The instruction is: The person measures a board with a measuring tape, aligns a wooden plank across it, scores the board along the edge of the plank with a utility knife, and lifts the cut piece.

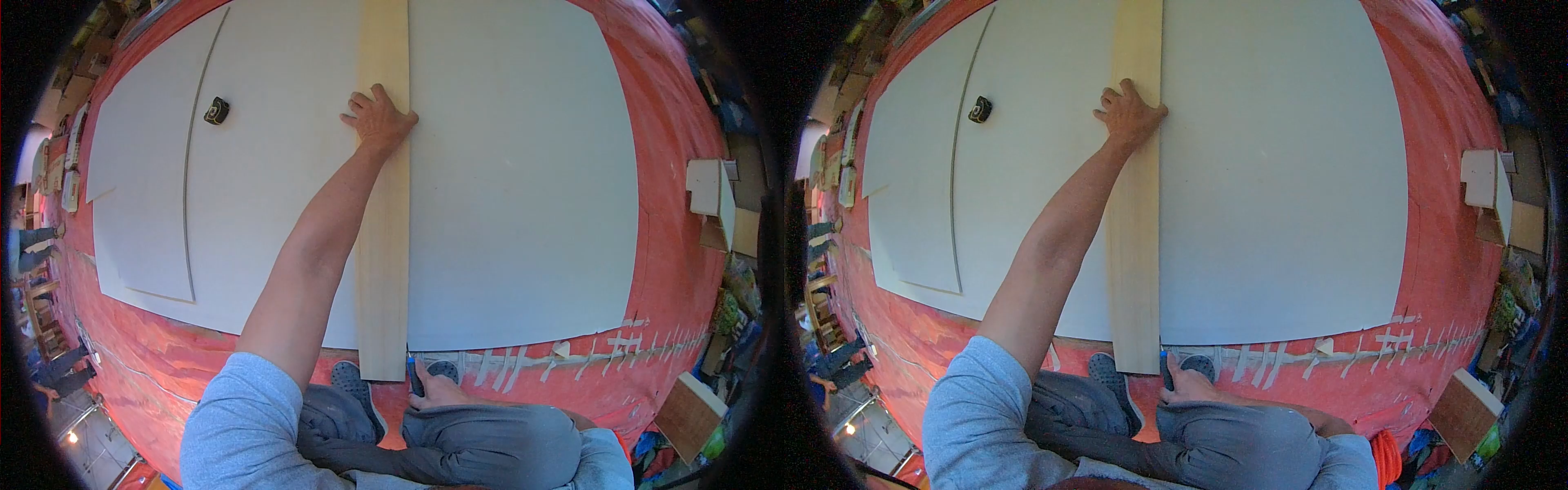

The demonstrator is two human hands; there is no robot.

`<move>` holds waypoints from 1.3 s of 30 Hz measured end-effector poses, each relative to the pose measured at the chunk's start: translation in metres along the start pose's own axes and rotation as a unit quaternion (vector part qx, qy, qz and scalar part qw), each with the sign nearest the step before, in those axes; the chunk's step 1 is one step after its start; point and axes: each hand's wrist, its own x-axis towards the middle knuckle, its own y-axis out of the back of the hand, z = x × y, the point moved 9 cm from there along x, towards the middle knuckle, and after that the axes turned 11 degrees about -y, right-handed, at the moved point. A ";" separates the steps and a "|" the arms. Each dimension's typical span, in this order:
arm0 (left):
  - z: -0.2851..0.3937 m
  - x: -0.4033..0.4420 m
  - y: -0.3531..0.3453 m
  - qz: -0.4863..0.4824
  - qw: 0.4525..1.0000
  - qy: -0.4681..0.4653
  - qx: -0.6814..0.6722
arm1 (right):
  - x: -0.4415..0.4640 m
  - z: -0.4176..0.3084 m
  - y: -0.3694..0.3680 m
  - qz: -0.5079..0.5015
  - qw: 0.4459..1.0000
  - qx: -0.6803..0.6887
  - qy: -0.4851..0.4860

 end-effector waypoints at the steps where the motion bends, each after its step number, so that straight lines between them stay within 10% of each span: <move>1: -0.001 0.000 -0.002 0.000 1.000 0.000 0.000 | -0.001 -0.001 0.001 -0.005 1.000 0.000 -0.009; 39: 0.003 0.002 0.000 0.000 1.000 0.003 0.008 | -0.003 -0.002 0.001 0.001 1.000 0.003 -0.021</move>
